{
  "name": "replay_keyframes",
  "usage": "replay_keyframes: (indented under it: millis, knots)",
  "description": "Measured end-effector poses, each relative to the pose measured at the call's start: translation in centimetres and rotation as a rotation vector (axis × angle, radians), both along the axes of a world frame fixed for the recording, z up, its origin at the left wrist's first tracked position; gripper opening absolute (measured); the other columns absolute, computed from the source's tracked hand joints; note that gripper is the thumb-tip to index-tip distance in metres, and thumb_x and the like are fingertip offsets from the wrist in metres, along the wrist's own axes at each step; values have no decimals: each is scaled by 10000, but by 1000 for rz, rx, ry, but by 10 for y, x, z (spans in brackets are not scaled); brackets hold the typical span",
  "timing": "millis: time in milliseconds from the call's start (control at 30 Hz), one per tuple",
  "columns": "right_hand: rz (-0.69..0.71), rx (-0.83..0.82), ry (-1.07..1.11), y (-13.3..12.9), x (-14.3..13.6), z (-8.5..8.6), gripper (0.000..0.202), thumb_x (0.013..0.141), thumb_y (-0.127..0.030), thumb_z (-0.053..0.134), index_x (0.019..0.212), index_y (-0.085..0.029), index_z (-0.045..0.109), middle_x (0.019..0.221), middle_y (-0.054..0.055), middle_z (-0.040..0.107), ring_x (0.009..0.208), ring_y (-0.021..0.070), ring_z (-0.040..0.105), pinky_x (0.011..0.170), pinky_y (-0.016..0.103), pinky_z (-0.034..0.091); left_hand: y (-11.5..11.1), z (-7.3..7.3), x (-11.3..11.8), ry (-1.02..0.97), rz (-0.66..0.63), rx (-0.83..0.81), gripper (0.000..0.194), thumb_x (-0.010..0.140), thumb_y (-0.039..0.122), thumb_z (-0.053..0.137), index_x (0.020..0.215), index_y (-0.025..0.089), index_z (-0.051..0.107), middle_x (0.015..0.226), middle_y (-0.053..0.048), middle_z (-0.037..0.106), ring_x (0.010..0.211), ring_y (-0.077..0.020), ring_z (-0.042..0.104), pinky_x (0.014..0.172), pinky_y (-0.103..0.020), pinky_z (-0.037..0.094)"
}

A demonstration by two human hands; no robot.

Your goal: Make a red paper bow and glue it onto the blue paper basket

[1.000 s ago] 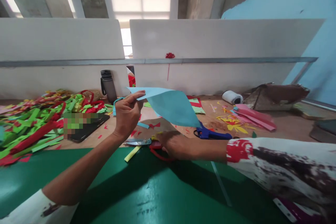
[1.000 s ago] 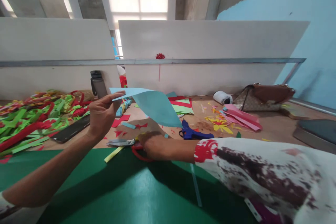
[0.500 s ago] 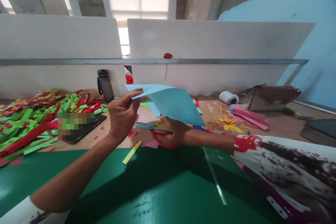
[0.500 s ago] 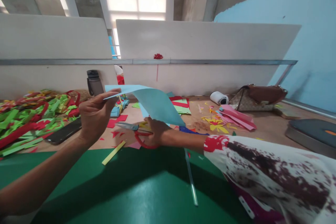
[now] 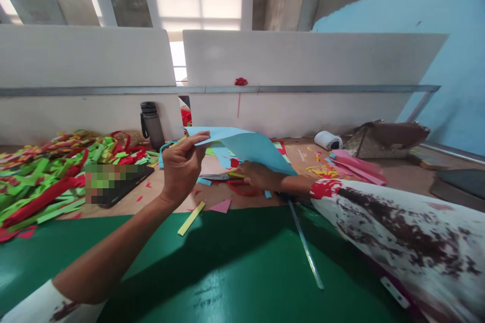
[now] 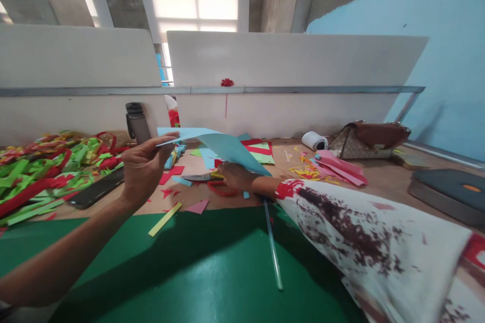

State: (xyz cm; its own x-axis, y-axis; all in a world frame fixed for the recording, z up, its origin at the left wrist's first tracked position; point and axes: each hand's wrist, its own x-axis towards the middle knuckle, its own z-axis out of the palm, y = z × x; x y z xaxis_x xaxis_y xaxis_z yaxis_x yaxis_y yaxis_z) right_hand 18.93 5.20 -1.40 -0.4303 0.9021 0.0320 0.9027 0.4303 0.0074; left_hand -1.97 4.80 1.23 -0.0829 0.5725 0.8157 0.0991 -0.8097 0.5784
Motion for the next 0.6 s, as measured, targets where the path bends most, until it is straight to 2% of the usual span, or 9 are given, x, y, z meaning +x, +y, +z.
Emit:
replay_keyframes:
  millis: [100, 200, 300, 400, 500, 600]
  knots:
    - [0, -2, -44, -6, -8, 7, 315, 909, -327, 564, 1179, -166, 562, 1175, 77, 590, 978, 218, 608, 809, 417, 521, -2, 0, 0, -17, -30, -30, 100, 782, 237, 677, 831, 174, 739, 972, -65, 742, 895, -200, 691, 823, -296, 542]
    - [42, -44, -97, -18, -17, 9, 313, 911, -326, 561, 1181, -166, 559, 1172, 77, 590, 968, 212, 610, 802, 412, 524, -7, 1, -3, -24, -37, -77, 110, 776, 249, 686, 830, 170, 740, 956, -63, 744, 851, -194, 691, 740, -272, 551]
    - [117, -117, -182, -32, -29, 1, 302, 913, -321, 560, 1173, -169, 563, 1164, 78, 595, 956, 203, 614, 794, 404, 527, -17, 4, -8, -1, -7, -94, 105, 776, 242, 687, 832, 174, 743, 926, -43, 749, 773, -172, 687, 665, -247, 547]
    - [208, -146, -268, -40, -38, -14, 306, 908, -316, 569, 1172, -163, 564, 1161, 80, 596, 962, 207, 613, 799, 410, 526, -27, 6, -13, 15, 21, -95, 86, 774, 222, 687, 823, 178, 742, 915, -30, 750, 785, -170, 688, 700, -248, 550]
    - [313, -113, -297, -37, -44, -25, 302, 911, -310, 562, 1177, -165, 566, 1197, 94, 582, 1003, 216, 598, 836, 420, 510, -34, 5, -16, 20, 8, -70, 70, 775, 211, 686, 813, 182, 737, 927, -33, 749, 837, -182, 691, 757, -263, 549]
    - [369, -101, -284, -27, -51, -28, 284, 918, -313, 551, 1170, -184, 574, 1212, 90, 577, 1013, 213, 593, 847, 415, 506, -34, 5, -15, 28, -6, -29, 73, 786, 212, 672, 814, 180, 731, 947, -48, 746, 847, -190, 694, 760, -275, 554]
